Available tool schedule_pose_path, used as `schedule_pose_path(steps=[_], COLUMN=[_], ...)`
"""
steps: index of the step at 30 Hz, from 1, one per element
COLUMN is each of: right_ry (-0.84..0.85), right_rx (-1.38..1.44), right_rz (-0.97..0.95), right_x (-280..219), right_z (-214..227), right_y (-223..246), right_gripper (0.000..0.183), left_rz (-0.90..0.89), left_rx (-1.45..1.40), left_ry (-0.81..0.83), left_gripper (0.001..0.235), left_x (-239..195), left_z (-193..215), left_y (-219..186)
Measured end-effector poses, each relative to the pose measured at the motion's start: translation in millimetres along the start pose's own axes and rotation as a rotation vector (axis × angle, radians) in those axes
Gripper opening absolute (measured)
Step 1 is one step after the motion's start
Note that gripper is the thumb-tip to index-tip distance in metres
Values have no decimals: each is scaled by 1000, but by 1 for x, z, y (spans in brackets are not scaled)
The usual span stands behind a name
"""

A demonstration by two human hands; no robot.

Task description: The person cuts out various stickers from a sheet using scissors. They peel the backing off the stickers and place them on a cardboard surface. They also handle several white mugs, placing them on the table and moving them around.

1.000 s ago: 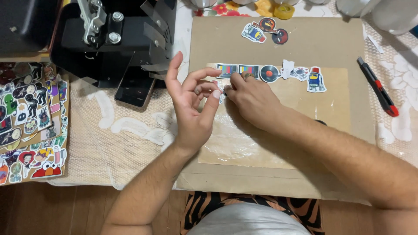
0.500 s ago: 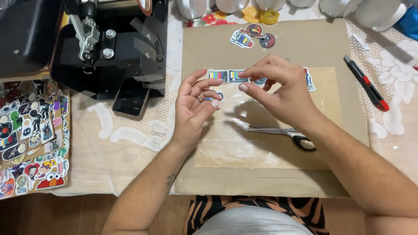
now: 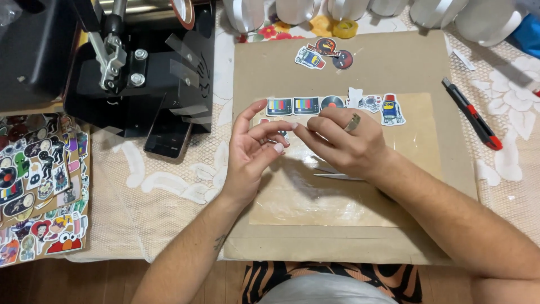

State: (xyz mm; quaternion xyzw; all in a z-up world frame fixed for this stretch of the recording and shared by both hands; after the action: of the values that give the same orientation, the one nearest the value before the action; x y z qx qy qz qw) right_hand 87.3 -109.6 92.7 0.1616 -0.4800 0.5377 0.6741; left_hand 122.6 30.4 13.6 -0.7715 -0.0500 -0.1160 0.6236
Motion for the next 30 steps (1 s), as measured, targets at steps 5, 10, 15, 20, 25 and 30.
schedule_pose_path(steps=[5, 10, 15, 20, 25, 30], right_ry=[56, 66, 546, 569, 414, 436], right_rx=[70, 240, 257, 161, 228, 149], right_rz=[-112, -522, -1041, -1110, -1253, -923], right_x=[-14, -41, -85, -95, -115, -100], right_z=[-9, -37, -106, -134, -136, -141], right_y=[-10, -68, -150, -171, -185, -176], right_gripper=[11, 13, 73, 82, 81, 57], left_rz=[-14, -69, -68, -240, -309, -305], left_rx=[168, 433, 576, 715, 746, 784], left_ry=[-65, -180, -178, -131, -107, -110], left_gripper=[77, 94, 88, 85, 84, 83], left_x=[-5, -5, -9, -13, -18, -18], left_z=[-1, 9, -1, -7, -8, -9], left_y=[-4, -17, -32, -40, -41, -43])
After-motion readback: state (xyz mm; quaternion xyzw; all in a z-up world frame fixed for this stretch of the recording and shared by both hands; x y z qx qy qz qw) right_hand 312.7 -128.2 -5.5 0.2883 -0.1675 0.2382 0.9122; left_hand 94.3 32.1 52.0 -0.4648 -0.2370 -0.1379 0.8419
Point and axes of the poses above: each hand's wrist, its own x-axis towards the middle knuckle, its own z-axis out of the back of the hand, y = z × x, the point moved 9 cm from there along x, towards the middle knuckle, and after that the axes turned 10 degrees about x, right-handed, at the moved point
